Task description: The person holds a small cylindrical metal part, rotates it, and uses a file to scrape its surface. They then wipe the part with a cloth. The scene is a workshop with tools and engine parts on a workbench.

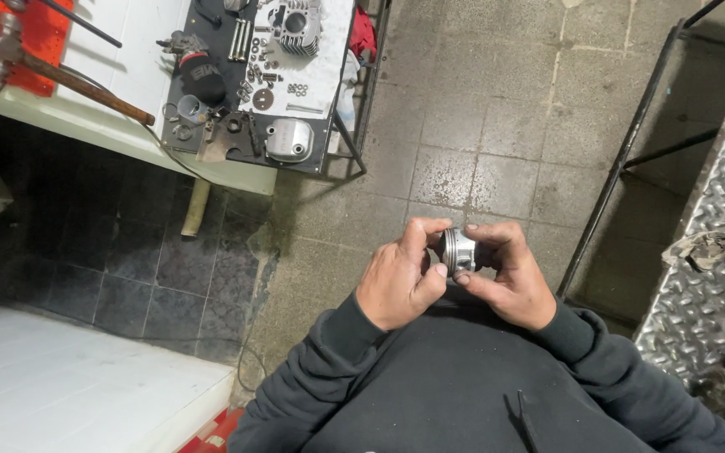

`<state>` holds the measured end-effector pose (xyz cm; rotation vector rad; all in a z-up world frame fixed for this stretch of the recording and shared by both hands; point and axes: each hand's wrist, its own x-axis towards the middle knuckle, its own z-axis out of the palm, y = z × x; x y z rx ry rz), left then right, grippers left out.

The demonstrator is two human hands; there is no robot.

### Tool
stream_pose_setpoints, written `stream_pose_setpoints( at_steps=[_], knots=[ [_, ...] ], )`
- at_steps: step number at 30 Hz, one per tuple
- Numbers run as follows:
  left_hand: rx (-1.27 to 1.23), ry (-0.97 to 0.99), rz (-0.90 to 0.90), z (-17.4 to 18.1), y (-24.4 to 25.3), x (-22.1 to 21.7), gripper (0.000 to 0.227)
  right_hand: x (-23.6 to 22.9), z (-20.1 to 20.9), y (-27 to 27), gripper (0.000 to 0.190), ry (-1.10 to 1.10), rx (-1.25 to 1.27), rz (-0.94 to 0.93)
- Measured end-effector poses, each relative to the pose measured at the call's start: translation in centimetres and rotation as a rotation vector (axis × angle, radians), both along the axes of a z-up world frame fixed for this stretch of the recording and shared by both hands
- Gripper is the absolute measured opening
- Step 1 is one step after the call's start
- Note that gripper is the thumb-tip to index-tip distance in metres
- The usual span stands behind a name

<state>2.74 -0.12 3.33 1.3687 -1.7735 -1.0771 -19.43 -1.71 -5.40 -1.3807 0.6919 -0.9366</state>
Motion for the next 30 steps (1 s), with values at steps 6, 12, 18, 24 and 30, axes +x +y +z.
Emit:
stream_pose_setpoints(
  at_steps=[6,12,18,24,30],
  knots=[
    [0.071,0.057,0.006,0.2,-0.4,0.9,0.046,1.0,1.0,-0.4,0.063,0.121,-0.156,-0.026],
    [0.093,0.289,-0.053,-1.8,-0.6,2.3,0.039,2.2,1.4,-0.9,0.067,0.164,-0.262,-0.008],
    [0.339,0.034,-0.028,0.4,-1.3,2.9,0.059,3.0,0.1,-1.0,0.063,0.137,-0.069,-0.009],
    [0.160,0.105,-0.080,-1.0,-1.5,4.2,0.063,3.8,-0.1,-0.9,0.057,-0.007,0.170,-0.022],
    [0.228,0.302,-0.135,-0.4,-3.0,5.0,0.066,3.9,-0.8,-0.9,0.058,-0.192,0.398,-0.070]
  ],
)
